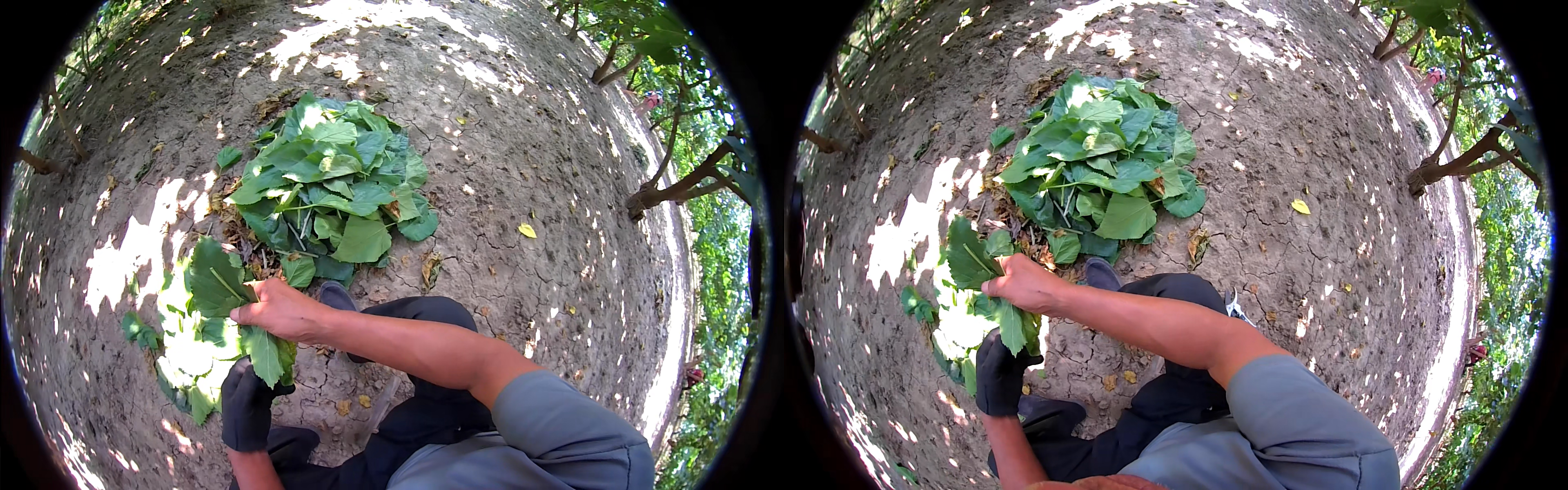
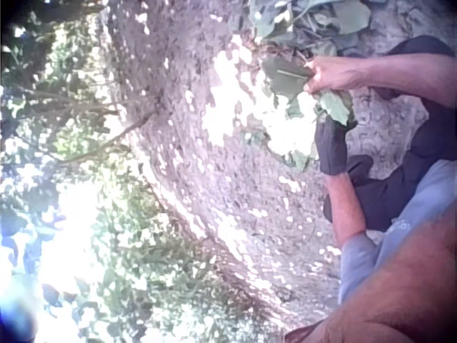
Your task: The person sits on the ground and sorts through a pile of green leaves. They pick up leaves one by one, inspect them, and place them back onto the pile or the ground.
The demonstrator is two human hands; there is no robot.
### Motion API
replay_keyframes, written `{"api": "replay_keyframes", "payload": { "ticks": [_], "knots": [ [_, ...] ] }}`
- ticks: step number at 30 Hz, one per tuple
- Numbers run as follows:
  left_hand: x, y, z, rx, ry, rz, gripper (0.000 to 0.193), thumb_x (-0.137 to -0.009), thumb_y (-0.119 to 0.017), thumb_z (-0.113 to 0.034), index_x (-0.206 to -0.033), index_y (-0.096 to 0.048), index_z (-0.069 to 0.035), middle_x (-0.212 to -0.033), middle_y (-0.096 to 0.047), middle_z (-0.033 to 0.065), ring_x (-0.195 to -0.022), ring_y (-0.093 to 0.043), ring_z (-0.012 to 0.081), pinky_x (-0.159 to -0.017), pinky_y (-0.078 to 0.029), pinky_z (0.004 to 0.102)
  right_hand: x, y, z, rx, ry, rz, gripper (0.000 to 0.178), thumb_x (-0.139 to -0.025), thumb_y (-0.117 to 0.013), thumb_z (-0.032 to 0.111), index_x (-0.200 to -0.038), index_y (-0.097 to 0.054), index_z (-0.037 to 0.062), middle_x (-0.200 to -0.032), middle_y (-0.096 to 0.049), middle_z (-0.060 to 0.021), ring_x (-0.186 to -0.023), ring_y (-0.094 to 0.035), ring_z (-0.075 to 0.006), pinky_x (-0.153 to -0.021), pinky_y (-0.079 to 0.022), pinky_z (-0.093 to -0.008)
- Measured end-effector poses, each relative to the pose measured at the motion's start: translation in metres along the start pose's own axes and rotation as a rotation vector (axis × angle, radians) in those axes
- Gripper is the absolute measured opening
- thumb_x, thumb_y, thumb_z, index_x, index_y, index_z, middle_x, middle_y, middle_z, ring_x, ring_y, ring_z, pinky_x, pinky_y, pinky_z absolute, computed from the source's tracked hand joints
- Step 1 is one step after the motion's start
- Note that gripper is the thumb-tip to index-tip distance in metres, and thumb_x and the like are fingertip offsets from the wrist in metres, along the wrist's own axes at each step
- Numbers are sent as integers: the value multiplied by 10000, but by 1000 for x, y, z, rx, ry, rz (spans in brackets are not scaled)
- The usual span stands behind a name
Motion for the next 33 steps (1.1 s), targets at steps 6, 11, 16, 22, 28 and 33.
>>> {"api": "replay_keyframes", "payload": {
  "ticks": [6, 11, 16, 22, 28, 33],
  "knots": [
    [7, -14, -22, -594, -320, 115, 460, -736, -703, 117, -1172, -603, 8, -1043, -637, 93, -897, -648, 241, -692, -602, 391, 9, -5, 12, 142, 66, -35, 349, -924, -618, 153, -1196, -588, -63, -1020, -664, -77, -860, -606, -107, -776, -509, -284],
    [6, -2, -3, -158, -60, 31, 342, -934, -600, -203, -1207, -580, 1, -1042, -644, 105, -905, -650, 269, -728, -597, 423, 3, -6, 5, 241, 90, -6, 427, -940, -601, 147, -1273, -519, -108, -1124, -646, -124, -970, -600, -125, -880, -496, -300],
    [5, 14, 18, 333, 128, 50, 369, -1028, -458, -301, -1166, -584, 18, -1120, -636, 142, -965, -655, 240, -742, -607, 443, 6, -11, 7, 107, -6, 32, 438, -949, -588, 126, -1302, -491, -116, -1141, -648, -123, -964, -602, -120, -892, -486, -289],
    [0, 10, 17, -99, -14, 106, 628, -996, -401, -569, -1177, -580, 5, -1051, -642, 129, -915, -658, 270, -743, -587, 460, 0, -8, -2, 333, 97, -32, 515, -938, -598, 135, -1340, -439, -146, -1145, -657, -193, -1017, -610, -178, -918, -471, -307],
    [5, -1, 8, 0, 23, 96, 436, -962, -544, -365, -1184, -574, 9, -1066, -645, 130, -926, -663, 276, -778, -575, 461, 0, -6, -4, 417, 87, -49, 558, -929, -598, 182, -1334, -434, -166, -1160, -638, -274, -1063, -616, -229, -937, -462, -306],
    [5, -8, 6, 53, 70, 90, 428, -913, -600, -279, -1219, -552, 17, -1058, -645, 132, -922, -665, 282, -787, -569, 464, 3, -5, 3, 420, 132, -53, 549, -930, -600, 189, -1317, -446, -168, -1118, -650, -255, -1031, -611, -206, -913, -467, -305]
  ]
}}
Point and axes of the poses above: each hand's wrist, its own x-axis away from the middle knuckle, its own y-axis out of the back of the hand, z = x × y, the point moved 6 cm from there along -x, towards the middle knuckle
